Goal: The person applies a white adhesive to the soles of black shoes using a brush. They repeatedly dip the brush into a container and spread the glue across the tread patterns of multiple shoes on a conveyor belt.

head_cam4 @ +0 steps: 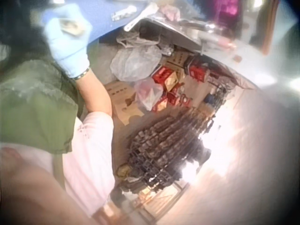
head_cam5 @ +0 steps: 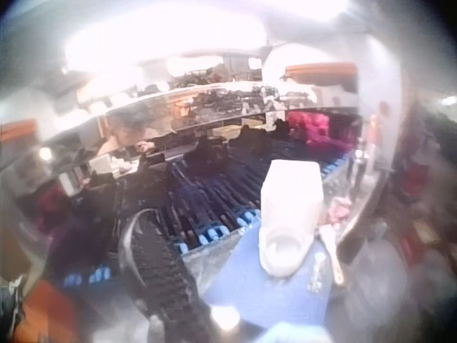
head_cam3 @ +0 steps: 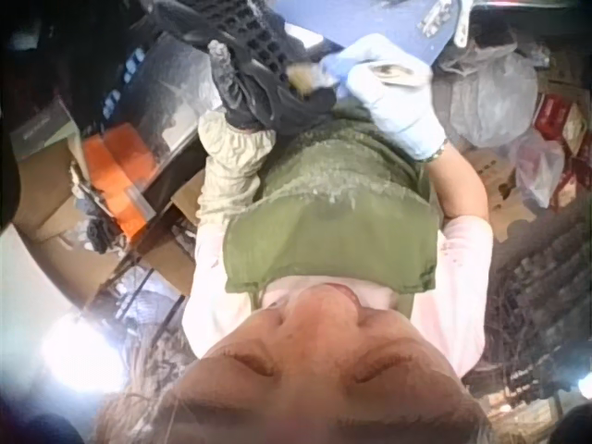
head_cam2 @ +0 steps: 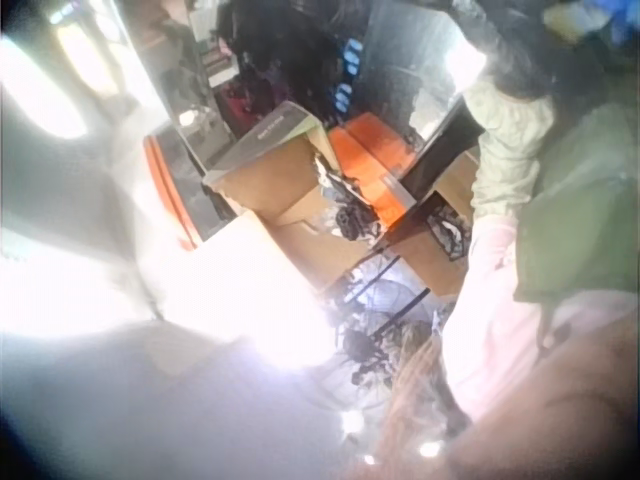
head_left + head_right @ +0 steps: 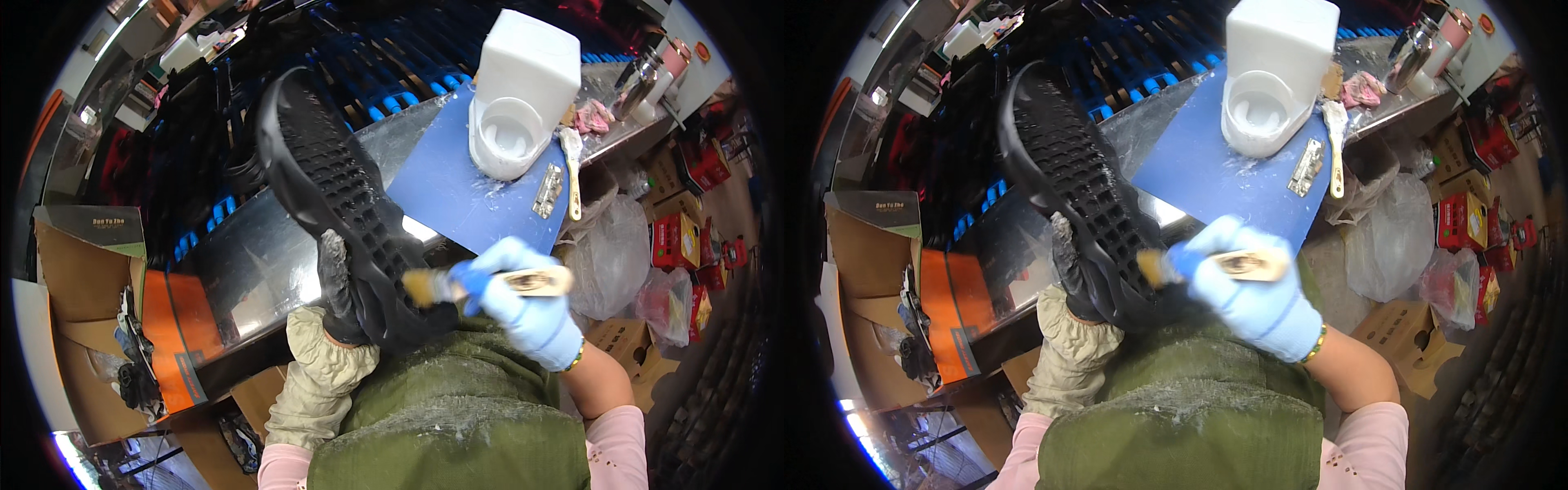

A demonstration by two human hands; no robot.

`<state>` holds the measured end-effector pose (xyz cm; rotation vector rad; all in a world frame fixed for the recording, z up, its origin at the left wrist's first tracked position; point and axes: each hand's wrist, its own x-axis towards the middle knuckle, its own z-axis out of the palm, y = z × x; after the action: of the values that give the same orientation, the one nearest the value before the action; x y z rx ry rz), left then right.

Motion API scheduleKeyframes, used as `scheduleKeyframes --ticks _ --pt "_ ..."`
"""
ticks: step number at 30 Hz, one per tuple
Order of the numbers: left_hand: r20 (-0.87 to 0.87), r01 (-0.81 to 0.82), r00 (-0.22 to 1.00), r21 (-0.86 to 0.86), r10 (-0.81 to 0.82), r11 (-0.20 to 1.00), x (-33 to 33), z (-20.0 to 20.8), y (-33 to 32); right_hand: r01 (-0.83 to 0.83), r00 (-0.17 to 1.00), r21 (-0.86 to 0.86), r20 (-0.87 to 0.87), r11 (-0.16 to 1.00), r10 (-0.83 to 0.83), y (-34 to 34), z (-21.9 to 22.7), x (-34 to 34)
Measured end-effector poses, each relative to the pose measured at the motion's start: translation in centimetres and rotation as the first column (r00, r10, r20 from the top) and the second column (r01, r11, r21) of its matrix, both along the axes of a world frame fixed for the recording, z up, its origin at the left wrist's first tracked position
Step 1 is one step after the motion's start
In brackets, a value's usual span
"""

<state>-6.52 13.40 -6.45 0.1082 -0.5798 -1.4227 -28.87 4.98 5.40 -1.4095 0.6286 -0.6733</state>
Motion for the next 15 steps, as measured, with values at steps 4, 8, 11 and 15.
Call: scheduleKeyframes --ticks 4,8,11,15 --pt "0.085 -0.153 0.986 0.079 0.146 0.985 -1.5 2.3 1.3 0.141 0.969 0.083 -0.217 0.987 -0.12 -2.0 -0.5 -1.9" --pt "0.135 -0.226 0.97 0.166 0.204 0.96 -3.1 3.3 1.8 0.046 0.996 0.069 -0.086 0.997 -0.04 0.1 1.0 -1.5" --pt "0.158 -0.265 0.959 0.201 0.236 0.943 -3.8 4.1 1.8 0.081 0.965 -0.014 -0.249 0.997 -0.082 -1.4 -0.8 -0.7" --pt "0.14 -0.216 0.972 0.207 0.19 0.954 -2.9 2.2 1.5 0.049 0.999 -0.118 -0.007 0.992 -0.05 -1.3 0.6 -1.1"
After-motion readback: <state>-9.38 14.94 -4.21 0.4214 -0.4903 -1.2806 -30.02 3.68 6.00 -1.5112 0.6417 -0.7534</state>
